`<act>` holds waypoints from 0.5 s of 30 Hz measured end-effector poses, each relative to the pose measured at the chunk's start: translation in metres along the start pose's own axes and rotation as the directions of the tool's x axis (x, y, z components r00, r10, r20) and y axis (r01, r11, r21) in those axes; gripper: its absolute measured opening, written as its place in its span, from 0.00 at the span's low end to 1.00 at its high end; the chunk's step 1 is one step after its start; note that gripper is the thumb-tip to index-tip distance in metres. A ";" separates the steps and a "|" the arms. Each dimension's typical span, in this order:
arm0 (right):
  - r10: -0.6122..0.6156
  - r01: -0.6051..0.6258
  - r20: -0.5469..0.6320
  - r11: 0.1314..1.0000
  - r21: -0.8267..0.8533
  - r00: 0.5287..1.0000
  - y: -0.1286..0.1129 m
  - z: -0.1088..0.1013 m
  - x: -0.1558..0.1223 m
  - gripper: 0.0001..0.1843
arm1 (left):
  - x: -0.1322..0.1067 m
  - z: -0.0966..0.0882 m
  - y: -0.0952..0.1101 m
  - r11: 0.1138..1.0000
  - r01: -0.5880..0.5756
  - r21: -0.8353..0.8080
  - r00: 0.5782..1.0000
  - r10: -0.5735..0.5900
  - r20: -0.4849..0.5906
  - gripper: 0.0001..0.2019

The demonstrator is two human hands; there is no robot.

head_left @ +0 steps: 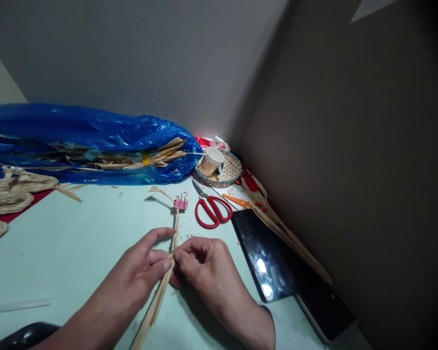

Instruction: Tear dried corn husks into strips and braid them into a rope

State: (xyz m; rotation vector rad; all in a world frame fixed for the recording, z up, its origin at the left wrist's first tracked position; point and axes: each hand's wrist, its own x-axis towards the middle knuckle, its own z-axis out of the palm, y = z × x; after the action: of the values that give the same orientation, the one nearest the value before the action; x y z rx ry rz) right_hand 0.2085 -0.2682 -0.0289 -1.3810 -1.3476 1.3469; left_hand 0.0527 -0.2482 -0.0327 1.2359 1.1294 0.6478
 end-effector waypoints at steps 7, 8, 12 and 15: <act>-0.019 0.012 -0.087 0.996 -0.084 0.996 -0.003 -0.004 -0.001 0.11 | -0.007 -0.014 0.009 0.847 -0.091 0.523 0.984 0.157 -0.082 0.18; -0.023 0.015 -0.088 0.995 -0.094 0.996 -0.004 -0.004 -0.001 0.11 | -0.008 -0.015 0.008 0.815 -0.113 0.568 0.979 0.188 -0.076 0.17; -0.034 0.027 -0.077 0.995 -0.091 0.996 -0.005 -0.005 0.000 0.09 | -0.017 -0.011 0.001 0.721 -0.224 0.656 0.944 0.327 -0.037 0.16; -0.038 0.035 -0.060 0.998 -0.045 0.997 -0.006 -0.006 0.000 0.10 | -0.026 -0.004 -0.008 0.608 -0.372 0.701 0.882 0.467 0.063 0.12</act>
State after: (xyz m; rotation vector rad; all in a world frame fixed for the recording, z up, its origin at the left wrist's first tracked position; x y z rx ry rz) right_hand 0.2132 -0.2665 -0.0226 -1.4091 -1.3630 1.2482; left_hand 0.0379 -0.2715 -0.0316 2.2041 1.2441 0.6715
